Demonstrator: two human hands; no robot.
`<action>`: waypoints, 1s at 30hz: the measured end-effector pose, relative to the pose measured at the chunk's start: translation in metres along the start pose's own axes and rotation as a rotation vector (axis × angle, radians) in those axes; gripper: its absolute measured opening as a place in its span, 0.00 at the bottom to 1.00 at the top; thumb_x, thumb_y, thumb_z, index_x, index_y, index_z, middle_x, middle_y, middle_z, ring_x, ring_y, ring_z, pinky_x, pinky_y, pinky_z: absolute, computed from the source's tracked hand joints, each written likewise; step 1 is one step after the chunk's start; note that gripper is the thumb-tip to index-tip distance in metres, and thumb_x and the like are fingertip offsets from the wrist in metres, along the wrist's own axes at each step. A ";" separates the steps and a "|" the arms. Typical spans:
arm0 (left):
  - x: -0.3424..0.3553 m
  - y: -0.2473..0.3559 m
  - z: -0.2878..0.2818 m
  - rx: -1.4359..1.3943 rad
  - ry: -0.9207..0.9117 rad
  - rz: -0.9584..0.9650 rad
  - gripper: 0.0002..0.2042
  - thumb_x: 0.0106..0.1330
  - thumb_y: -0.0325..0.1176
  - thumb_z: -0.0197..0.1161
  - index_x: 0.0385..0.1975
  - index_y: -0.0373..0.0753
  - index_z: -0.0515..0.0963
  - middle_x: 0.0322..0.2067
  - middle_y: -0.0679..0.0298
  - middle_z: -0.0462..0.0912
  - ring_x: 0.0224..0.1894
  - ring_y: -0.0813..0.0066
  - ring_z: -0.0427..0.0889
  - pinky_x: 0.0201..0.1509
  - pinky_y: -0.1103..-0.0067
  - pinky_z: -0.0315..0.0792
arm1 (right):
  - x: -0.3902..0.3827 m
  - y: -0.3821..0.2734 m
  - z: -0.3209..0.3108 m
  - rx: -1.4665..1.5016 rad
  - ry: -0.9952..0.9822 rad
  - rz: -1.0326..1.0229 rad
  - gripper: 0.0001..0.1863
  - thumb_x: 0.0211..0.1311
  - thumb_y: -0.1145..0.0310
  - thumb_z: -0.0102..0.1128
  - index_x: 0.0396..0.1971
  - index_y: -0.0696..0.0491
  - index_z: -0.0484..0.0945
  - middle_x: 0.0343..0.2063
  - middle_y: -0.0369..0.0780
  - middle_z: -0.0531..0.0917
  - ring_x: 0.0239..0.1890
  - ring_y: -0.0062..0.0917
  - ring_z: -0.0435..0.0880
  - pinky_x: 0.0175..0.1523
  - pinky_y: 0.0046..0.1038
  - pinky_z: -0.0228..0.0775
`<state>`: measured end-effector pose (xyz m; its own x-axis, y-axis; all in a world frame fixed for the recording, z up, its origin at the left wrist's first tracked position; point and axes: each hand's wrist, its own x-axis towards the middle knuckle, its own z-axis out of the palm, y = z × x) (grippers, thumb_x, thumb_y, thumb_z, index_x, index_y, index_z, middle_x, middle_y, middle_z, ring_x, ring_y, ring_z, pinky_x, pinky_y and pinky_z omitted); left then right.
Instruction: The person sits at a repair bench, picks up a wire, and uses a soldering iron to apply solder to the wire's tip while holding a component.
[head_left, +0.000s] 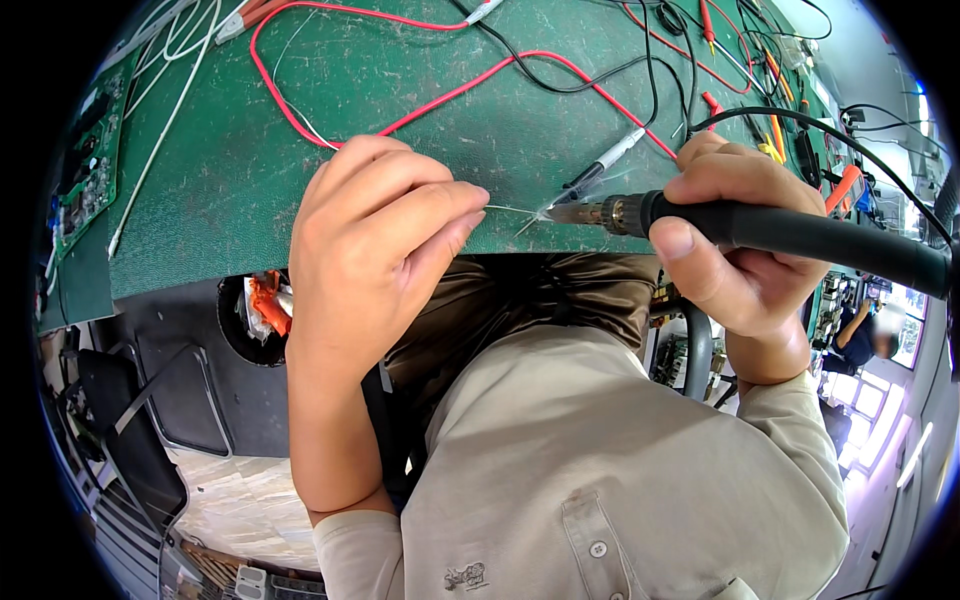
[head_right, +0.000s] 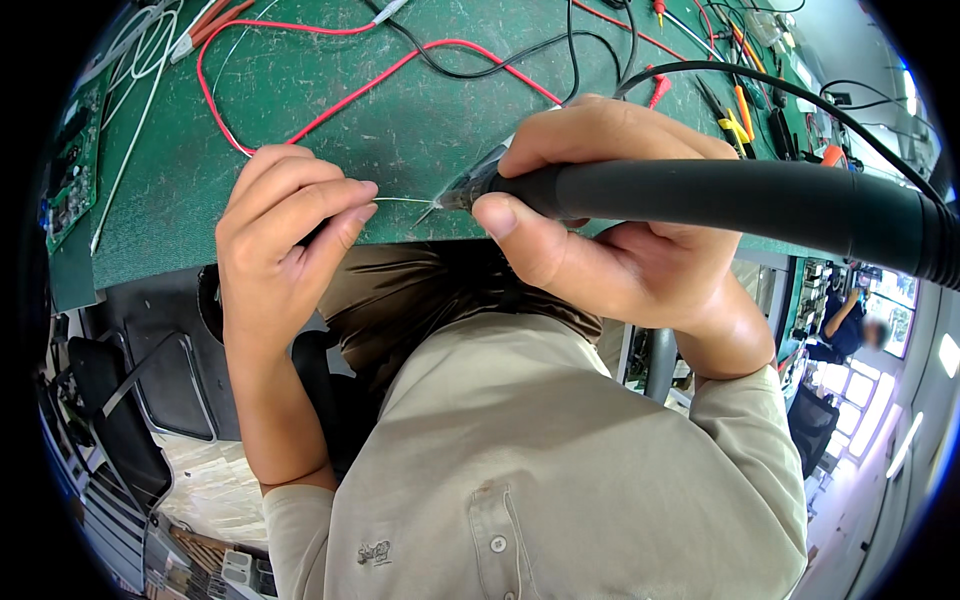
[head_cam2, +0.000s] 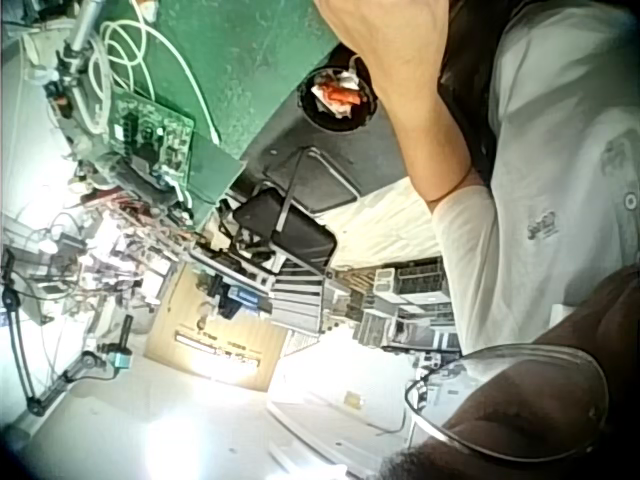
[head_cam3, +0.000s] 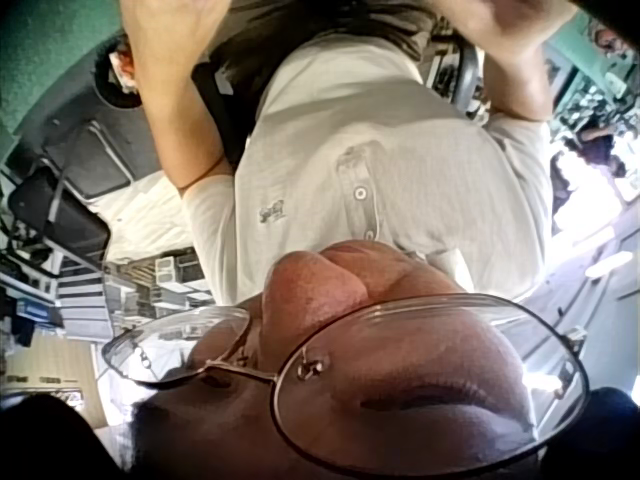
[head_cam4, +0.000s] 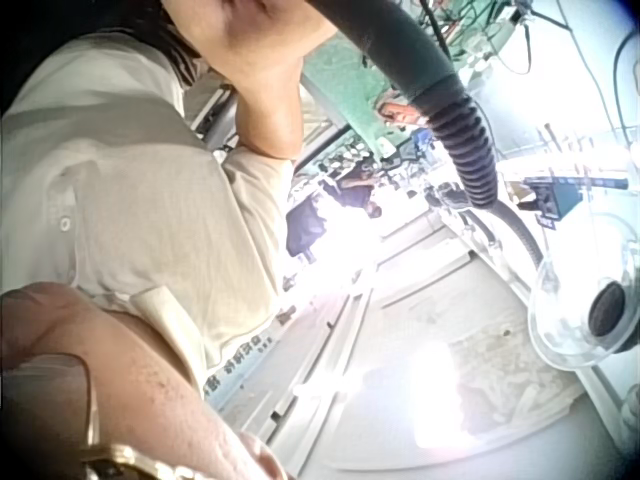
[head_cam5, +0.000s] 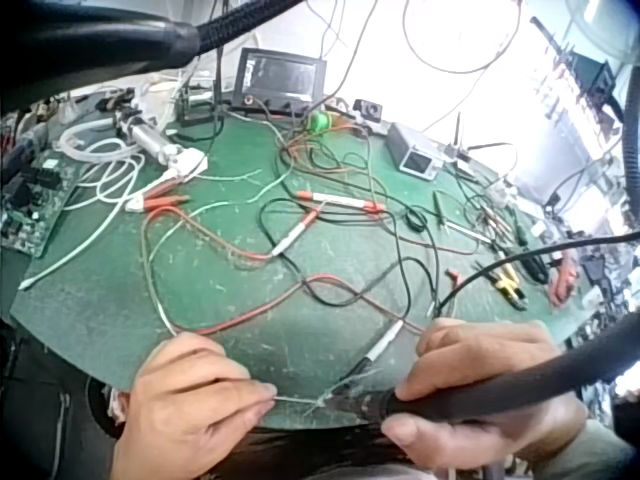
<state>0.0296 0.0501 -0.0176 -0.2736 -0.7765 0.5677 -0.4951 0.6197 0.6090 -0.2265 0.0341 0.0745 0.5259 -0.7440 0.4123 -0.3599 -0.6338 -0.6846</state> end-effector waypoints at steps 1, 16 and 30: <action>0.000 0.000 0.000 0.000 0.002 0.000 0.12 0.46 0.19 0.76 0.32 0.35 0.86 0.30 0.63 0.82 0.37 0.63 0.79 0.41 0.71 0.73 | 0.000 0.000 0.000 0.002 0.000 -0.002 0.14 0.56 0.74 0.72 0.36 0.67 0.78 0.21 0.40 0.75 0.22 0.24 0.68 0.31 0.29 0.60; 0.000 0.001 -0.001 0.002 0.021 -0.023 0.10 0.49 0.20 0.75 0.32 0.35 0.86 0.30 0.63 0.82 0.37 0.64 0.79 0.41 0.71 0.73 | -0.009 0.000 -0.010 0.011 0.112 0.026 0.15 0.59 0.71 0.72 0.39 0.66 0.78 0.24 0.39 0.76 0.28 0.24 0.70 0.35 0.29 0.61; 0.021 -0.003 -0.023 0.360 0.018 -0.079 0.09 0.54 0.24 0.74 0.35 0.40 0.86 0.30 0.65 0.76 0.36 0.64 0.75 0.41 0.70 0.69 | -0.034 0.060 -0.061 0.474 0.669 0.147 0.10 0.67 0.74 0.66 0.44 0.62 0.81 0.25 0.34 0.79 0.25 0.17 0.74 0.32 0.21 0.65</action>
<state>0.0443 0.0347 0.0053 -0.2100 -0.8161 0.5383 -0.7736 0.4754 0.4190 -0.3134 0.0082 0.0558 -0.1240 -0.8758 0.4665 0.0518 -0.4752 -0.8784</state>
